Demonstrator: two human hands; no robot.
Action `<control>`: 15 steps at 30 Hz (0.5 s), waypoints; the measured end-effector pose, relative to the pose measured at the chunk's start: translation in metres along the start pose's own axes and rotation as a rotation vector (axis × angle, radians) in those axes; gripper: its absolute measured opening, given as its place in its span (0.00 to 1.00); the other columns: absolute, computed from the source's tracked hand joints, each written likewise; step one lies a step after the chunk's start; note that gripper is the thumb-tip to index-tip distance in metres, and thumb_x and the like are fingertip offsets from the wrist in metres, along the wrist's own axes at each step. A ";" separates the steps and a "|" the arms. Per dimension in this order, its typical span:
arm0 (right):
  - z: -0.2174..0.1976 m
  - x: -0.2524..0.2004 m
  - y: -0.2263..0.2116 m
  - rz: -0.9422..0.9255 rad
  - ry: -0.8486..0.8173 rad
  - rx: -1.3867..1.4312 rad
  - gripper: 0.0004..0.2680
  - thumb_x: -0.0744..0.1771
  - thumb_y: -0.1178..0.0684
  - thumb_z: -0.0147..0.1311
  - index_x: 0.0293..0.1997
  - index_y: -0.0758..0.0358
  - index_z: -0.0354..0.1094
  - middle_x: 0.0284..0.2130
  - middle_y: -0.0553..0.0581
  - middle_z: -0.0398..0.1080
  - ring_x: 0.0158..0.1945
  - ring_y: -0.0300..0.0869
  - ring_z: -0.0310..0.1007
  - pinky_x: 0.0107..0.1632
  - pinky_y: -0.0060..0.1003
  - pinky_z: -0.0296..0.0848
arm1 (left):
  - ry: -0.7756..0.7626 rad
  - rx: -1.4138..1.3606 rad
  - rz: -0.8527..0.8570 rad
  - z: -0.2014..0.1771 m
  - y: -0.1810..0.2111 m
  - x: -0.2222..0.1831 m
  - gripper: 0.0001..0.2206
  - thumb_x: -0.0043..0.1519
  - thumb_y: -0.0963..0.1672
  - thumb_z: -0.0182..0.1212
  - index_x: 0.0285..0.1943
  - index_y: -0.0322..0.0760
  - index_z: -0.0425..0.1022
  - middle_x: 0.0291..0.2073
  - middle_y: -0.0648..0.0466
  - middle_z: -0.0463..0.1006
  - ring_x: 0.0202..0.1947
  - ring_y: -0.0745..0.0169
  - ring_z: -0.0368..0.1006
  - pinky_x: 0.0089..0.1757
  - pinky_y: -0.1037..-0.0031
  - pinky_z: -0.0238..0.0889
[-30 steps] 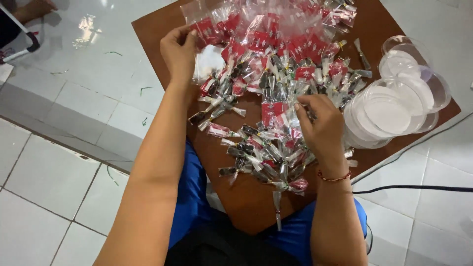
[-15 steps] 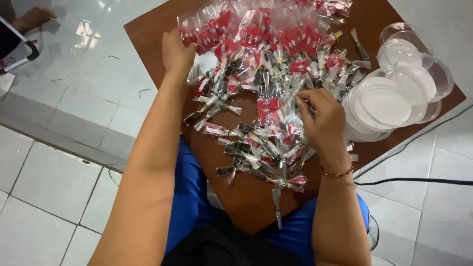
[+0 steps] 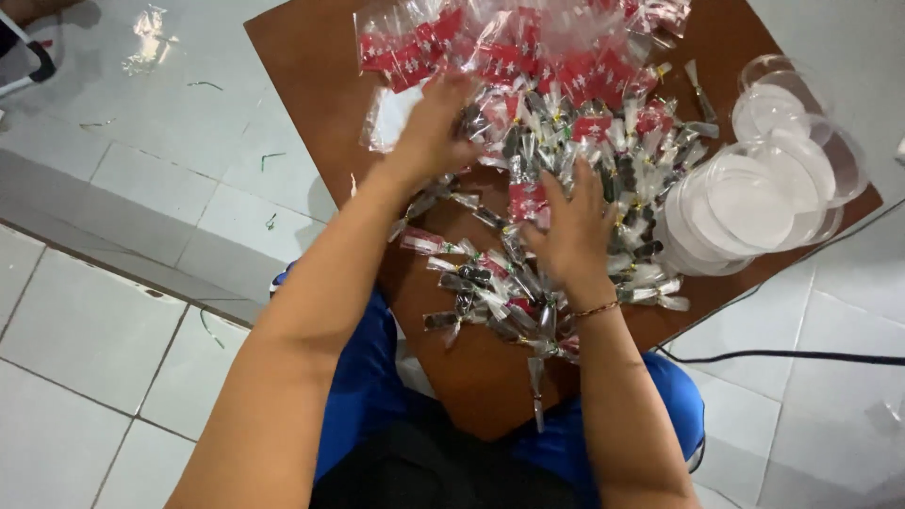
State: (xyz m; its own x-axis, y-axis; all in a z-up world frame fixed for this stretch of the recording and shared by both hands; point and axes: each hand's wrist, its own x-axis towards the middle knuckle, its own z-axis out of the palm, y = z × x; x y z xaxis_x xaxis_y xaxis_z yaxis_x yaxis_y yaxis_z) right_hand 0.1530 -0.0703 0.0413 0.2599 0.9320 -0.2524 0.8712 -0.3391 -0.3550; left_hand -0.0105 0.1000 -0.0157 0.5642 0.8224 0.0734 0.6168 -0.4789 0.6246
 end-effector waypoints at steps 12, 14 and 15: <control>0.015 0.020 0.048 -0.021 0.306 0.106 0.23 0.68 0.55 0.61 0.72 0.62 0.61 0.71 0.75 0.44 0.69 0.74 0.55 0.60 0.67 0.68 | 0.098 0.093 0.155 0.032 -0.006 0.015 0.21 0.62 0.44 0.55 0.65 0.62 0.69 0.47 0.53 0.81 0.51 0.47 0.78 0.51 0.51 0.68; 0.015 0.024 0.056 -0.046 0.321 0.085 0.23 0.68 0.54 0.61 0.72 0.64 0.60 0.71 0.76 0.45 0.68 0.75 0.56 0.60 0.68 0.67 | 0.094 0.072 0.115 0.023 0.007 0.012 0.16 0.62 0.45 0.54 0.60 0.57 0.71 0.42 0.48 0.82 0.48 0.42 0.79 0.48 0.48 0.69; 0.014 0.026 0.061 -0.071 0.335 0.061 0.23 0.68 0.53 0.60 0.72 0.66 0.59 0.71 0.77 0.45 0.67 0.76 0.56 0.60 0.69 0.67 | 0.090 0.049 0.076 0.019 0.014 0.011 0.13 0.62 0.46 0.53 0.55 0.53 0.73 0.36 0.44 0.82 0.44 0.37 0.79 0.46 0.45 0.69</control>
State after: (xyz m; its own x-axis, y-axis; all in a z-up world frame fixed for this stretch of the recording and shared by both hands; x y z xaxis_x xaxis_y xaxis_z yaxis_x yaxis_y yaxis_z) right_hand 0.2068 -0.0688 0.0009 0.3308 0.9403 0.0803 0.8680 -0.2697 -0.4169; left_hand 0.0145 0.0963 -0.0215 0.5601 0.8064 0.1898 0.6015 -0.5534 0.5762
